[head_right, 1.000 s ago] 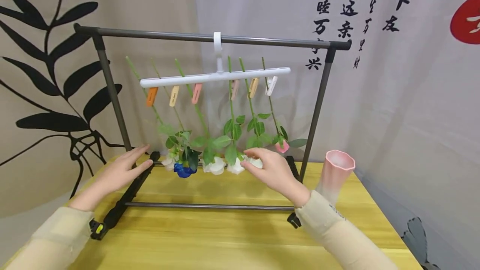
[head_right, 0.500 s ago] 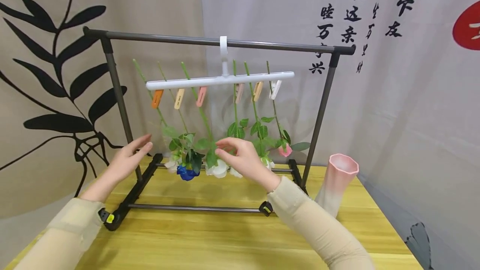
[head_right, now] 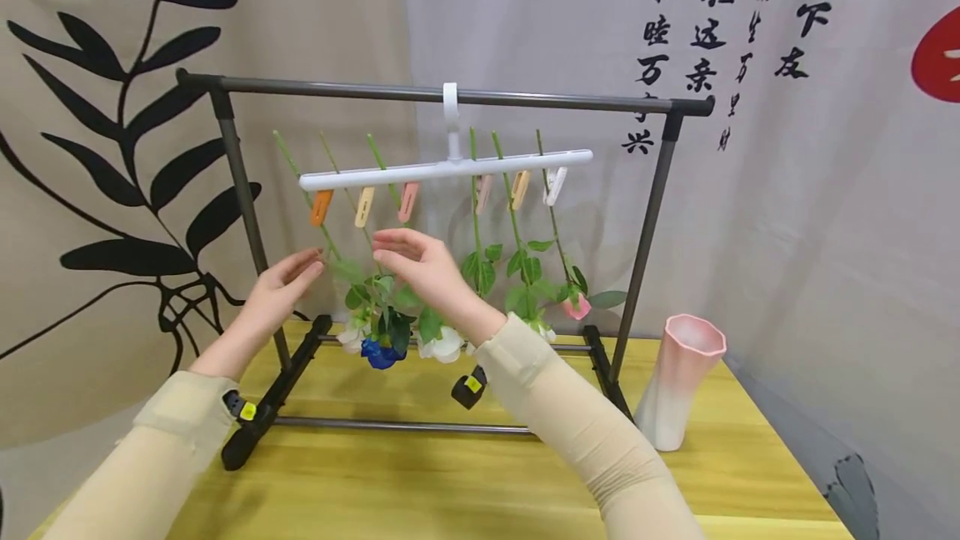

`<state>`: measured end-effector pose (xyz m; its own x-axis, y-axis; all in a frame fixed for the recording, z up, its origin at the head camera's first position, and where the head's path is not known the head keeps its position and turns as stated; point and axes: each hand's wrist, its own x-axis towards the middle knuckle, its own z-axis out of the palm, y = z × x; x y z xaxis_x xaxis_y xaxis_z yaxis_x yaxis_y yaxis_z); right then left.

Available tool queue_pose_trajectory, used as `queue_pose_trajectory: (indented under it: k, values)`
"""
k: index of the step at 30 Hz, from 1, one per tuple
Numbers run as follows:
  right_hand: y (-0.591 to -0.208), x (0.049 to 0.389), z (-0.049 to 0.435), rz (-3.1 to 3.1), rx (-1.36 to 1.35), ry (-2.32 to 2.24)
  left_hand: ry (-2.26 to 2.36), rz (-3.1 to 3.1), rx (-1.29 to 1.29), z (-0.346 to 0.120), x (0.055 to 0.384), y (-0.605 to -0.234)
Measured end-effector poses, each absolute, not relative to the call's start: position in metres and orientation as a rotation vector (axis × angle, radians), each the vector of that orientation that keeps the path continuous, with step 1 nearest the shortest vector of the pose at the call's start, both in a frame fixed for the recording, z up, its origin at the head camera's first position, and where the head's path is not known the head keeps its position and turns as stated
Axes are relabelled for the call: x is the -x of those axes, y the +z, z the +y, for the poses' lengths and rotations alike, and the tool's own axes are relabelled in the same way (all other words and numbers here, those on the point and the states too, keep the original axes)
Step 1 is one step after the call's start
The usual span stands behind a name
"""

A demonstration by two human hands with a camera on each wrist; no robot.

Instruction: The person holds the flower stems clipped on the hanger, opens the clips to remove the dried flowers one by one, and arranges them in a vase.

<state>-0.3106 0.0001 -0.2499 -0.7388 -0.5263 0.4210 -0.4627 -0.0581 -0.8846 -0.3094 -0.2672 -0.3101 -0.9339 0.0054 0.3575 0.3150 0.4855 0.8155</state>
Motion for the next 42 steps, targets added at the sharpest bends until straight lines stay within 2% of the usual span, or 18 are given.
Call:
queue_pose_trajectory:
  k: [9,18,28,33,42]
  values:
    - [-0.228,0.308,-0.034,2.017,1.088,-1.93,-1.623,-2.316,0.202,-0.258,0.317,-0.302]
    - [-0.224,0.308,-0.066,1.943,0.902,-2.031,-1.807,-2.249,0.206,-0.249,0.321,-0.294]
    - [-0.216,0.31,-0.1,2.069,0.728,-2.155,-1.787,-2.196,0.192,-0.242,0.324,-0.288]
    - [-0.213,0.315,-0.109,2.08,0.634,-2.23,-1.749,-2.218,0.189,-0.234,0.312,-0.278]
    - [-0.219,0.326,-0.117,2.032,0.643,-2.293,-1.743,-2.165,0.144,-0.246,0.328,-0.301]
